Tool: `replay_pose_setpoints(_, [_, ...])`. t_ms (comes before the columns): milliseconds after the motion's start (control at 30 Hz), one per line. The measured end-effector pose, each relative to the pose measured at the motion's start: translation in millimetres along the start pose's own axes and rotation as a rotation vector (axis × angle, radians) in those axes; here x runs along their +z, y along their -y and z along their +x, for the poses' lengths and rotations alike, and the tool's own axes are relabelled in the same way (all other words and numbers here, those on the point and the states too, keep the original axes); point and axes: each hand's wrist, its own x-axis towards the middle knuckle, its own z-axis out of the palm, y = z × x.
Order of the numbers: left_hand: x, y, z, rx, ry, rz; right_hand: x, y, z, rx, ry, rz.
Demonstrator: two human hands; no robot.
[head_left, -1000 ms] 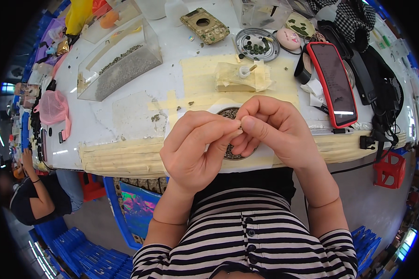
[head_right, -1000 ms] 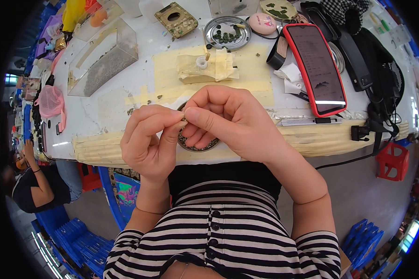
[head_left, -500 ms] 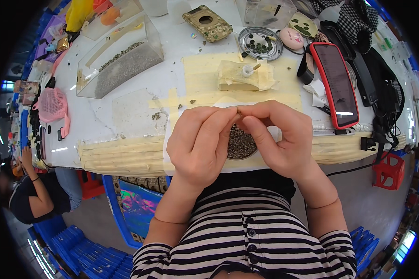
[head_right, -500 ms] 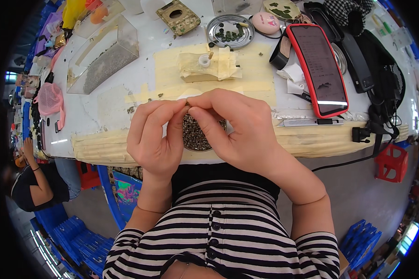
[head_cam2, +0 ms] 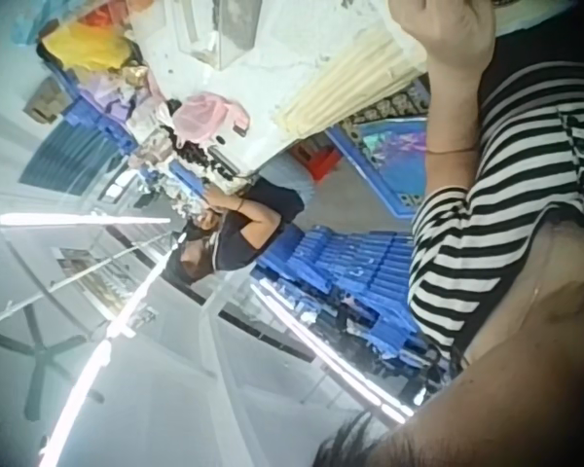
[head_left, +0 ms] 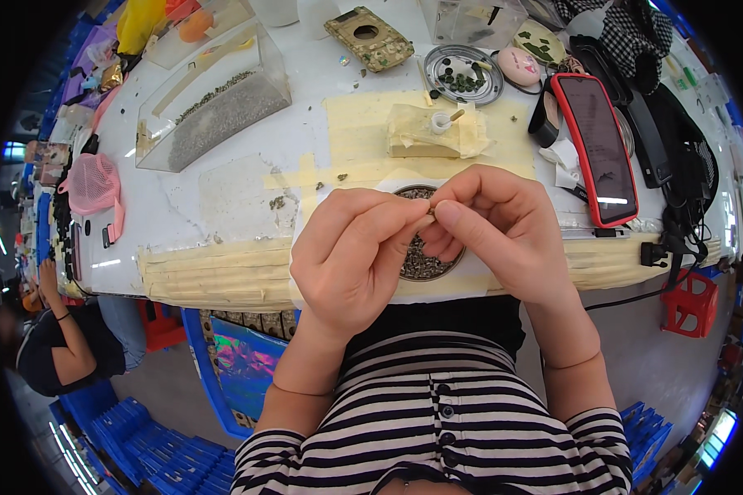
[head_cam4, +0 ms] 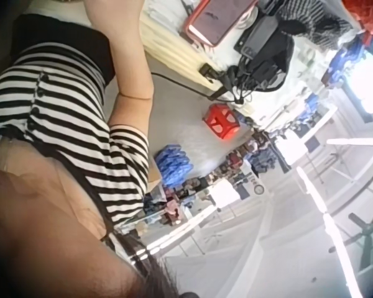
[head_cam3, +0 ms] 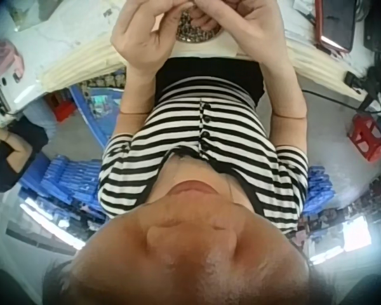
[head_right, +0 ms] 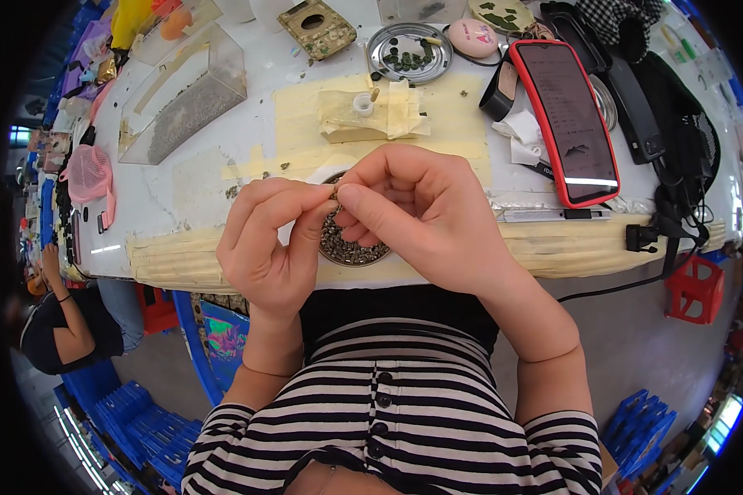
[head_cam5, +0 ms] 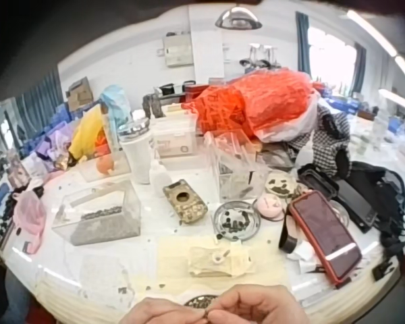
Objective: Assembling small toy components at a factory workbench.
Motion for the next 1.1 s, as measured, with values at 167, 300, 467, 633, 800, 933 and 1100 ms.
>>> replay_pose_setpoints(167, [-1.7,-0.7,-0.7,-0.003,0.003,-0.054,-4.1,3.5,1.0,0.077,0.064,0.071])
replay_pose_setpoints(300, [-2.8,-1.5,-0.7,-0.017,-0.003,-0.093,-4.0,5.3,1.4,0.107,0.087,0.098])
replay_pose_setpoints(467, [-2.3,-1.4,-1.7,-0.024,-0.003,-0.097,-4.3,4.8,1.1,0.103,0.093,0.099])
replay_pose_setpoints(633, [-2.3,-0.7,-1.9,0.003,-0.015,-0.132,-4.0,4.0,1.6,0.105,0.122,0.104])
replay_pose_setpoints(800, [-2.3,0.4,-2.2,0.025,-0.008,-0.150,-4.6,3.1,2.2,0.120,0.145,0.104])
replay_pose_setpoints(933, [-1.5,0.7,-1.3,0.031,-0.013,-0.141,-4.0,3.4,1.7,0.104,0.139,0.111])
replay_pose_setpoints(1100, [-1.3,-0.5,-1.8,0.028,-0.025,-0.086,-3.9,0.5,0.3,0.037,0.108,0.085])
